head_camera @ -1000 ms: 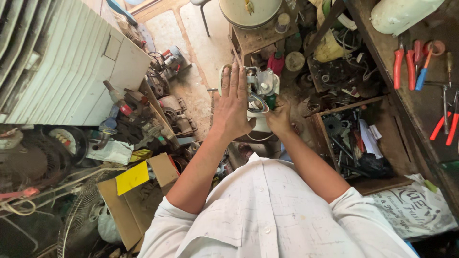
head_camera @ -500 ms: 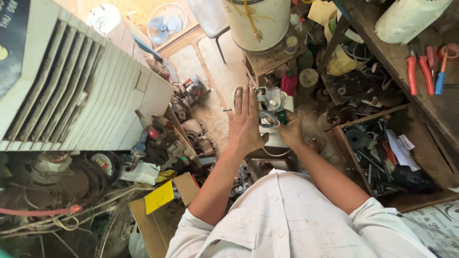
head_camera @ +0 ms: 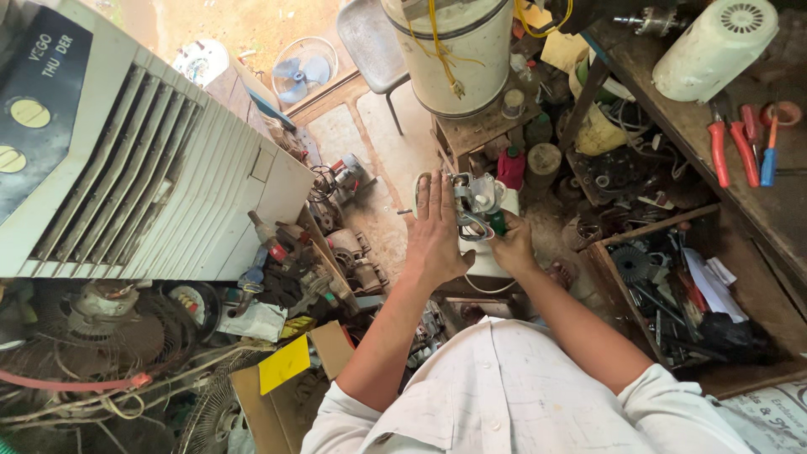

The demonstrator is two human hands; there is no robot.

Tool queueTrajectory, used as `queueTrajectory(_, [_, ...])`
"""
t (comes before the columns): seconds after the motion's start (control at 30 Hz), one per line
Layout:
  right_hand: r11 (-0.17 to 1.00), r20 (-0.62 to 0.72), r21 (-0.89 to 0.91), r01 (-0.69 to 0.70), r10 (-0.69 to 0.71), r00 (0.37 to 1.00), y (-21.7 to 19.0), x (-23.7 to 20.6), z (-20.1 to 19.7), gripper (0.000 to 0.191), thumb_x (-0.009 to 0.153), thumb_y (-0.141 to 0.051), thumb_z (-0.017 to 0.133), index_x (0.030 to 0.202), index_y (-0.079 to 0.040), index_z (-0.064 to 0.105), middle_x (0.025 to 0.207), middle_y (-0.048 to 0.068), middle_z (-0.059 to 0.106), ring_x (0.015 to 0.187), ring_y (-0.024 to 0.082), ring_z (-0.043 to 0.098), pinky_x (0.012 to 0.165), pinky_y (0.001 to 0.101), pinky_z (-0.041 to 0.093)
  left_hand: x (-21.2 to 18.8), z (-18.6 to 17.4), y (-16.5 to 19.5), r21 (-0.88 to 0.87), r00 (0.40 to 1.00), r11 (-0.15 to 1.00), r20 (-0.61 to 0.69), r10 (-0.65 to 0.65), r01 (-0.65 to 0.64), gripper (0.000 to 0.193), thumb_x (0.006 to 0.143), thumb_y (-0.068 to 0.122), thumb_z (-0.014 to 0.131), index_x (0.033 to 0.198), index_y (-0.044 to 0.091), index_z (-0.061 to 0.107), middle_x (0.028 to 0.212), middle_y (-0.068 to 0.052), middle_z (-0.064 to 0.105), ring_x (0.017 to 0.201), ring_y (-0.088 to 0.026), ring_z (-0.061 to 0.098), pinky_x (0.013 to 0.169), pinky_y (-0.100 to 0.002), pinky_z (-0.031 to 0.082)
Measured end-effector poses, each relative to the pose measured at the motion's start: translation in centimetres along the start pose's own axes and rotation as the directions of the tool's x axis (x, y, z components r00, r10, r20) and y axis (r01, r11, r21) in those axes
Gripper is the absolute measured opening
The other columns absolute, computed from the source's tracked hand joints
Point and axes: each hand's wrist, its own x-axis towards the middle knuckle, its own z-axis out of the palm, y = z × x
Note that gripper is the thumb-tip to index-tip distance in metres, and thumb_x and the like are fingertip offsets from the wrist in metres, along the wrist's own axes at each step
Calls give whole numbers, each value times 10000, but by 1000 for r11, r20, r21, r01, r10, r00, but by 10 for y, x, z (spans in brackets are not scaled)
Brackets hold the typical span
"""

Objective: The person works at a cluttered repair bench, holding a small electric motor and using a green-handled screwdriver to loosen and remove its fasteners. They reposition and turn the motor repeatedly to reach different screws, continuing to unscrew parts throughout the episode before reaching toward the workbench.

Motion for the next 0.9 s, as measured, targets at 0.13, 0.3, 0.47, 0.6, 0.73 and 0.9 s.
queueTrajectory(0.13, [1000,-9,27,5,-5,1000,0,2,0,151,880,-36,810,1003,-6,730,921,-8,749,808,36,640,731,218,527,1,3,-2,-52,996,997,-68,57,-60,1352,522,291,882,1560,-103,110,1658,-283,116,1557,-446,82,1234,-535,246])
queueTrajectory(0.3, [998,12,52,37,-37,999,0,4,-1,172,870,-20,798,1024,-1,723,974,-6,747,854,31,640,778,213,521,3,6,-3,32,1000,999,18,-10,10,1337,554,325,885,1569,-82,116,1672,-258,116,1567,-419,90,1175,-552,277])
queueTrajectory(0.47, [997,23,70,45,-46,999,-3,4,-4,127,884,14,777,1001,7,730,964,-4,744,843,36,632,769,221,519,4,9,-3,18,998,999,-49,35,-34,1354,536,342,893,1559,-94,121,1657,-272,119,1554,-436,93,1180,-549,311])
queueTrajectory(0.6, [998,45,24,52,-53,998,-12,8,-4,122,893,9,738,1014,3,723,969,-13,746,856,33,635,780,218,522,4,8,-1,22,1000,1000,3,-7,7,1366,554,344,908,1574,-60,95,1677,-242,103,1563,-414,91,1121,-612,326])
queueTrajectory(0.73, [994,75,-80,73,-68,995,-18,9,-7,108,888,-1,757,989,7,720,945,-9,737,839,35,622,756,224,514,3,3,1,-6,1000,1000,2,-11,11,1384,545,317,914,1590,-25,73,1681,-230,99,1569,-409,102,1089,-640,362])
queueTrajectory(0.9, [992,94,-50,116,-111,989,-17,7,-10,44,956,-11,734,995,0,717,952,-16,708,852,37,595,757,237,503,3,-3,5,-36,1000,999,2,-14,14,1397,530,290,936,1586,-11,72,1679,-220,102,1563,-409,101,1058,-667,376])
